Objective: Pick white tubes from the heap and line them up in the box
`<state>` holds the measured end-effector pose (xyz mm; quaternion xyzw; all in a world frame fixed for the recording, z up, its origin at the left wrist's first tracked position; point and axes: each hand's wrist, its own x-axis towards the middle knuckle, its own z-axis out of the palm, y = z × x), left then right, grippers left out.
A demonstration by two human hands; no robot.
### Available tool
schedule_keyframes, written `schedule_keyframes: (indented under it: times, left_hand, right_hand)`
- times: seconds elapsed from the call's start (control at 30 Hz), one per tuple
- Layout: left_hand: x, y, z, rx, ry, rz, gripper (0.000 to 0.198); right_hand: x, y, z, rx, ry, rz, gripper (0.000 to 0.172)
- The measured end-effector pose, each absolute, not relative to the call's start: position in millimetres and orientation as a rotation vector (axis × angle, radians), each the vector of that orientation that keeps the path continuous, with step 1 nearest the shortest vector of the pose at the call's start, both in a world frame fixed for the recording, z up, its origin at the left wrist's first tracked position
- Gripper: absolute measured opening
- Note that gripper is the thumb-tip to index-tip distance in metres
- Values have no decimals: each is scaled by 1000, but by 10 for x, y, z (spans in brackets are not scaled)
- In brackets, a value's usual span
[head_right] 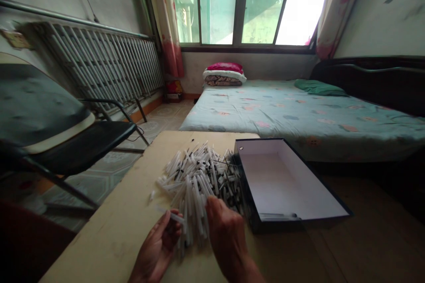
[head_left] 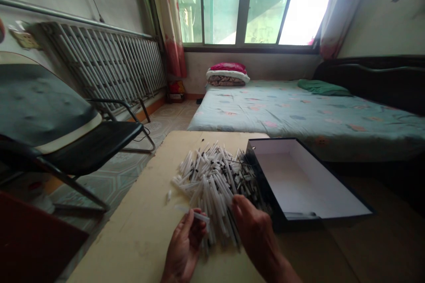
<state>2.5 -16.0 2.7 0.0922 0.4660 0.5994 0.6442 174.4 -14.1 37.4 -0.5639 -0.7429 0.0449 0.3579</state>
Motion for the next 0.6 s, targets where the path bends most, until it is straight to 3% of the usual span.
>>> schedule_keyframes:
  times: [0.13, 0.3, 0.6]
  left_hand:
    - [25, -147, 63, 189, 1040, 1386, 8]
    - [37, -163, 72, 204, 1046, 1392, 10]
    - [84, -225, 123, 29, 1047, 1353, 8]
  right_hand:
    - [1608, -411, 295, -1332, -1956, 400, 22]
    - [1510, -486, 161, -1300, -1833, 442, 20]
    - [1510, -457, 491, -1199, -1201, 568, 14]
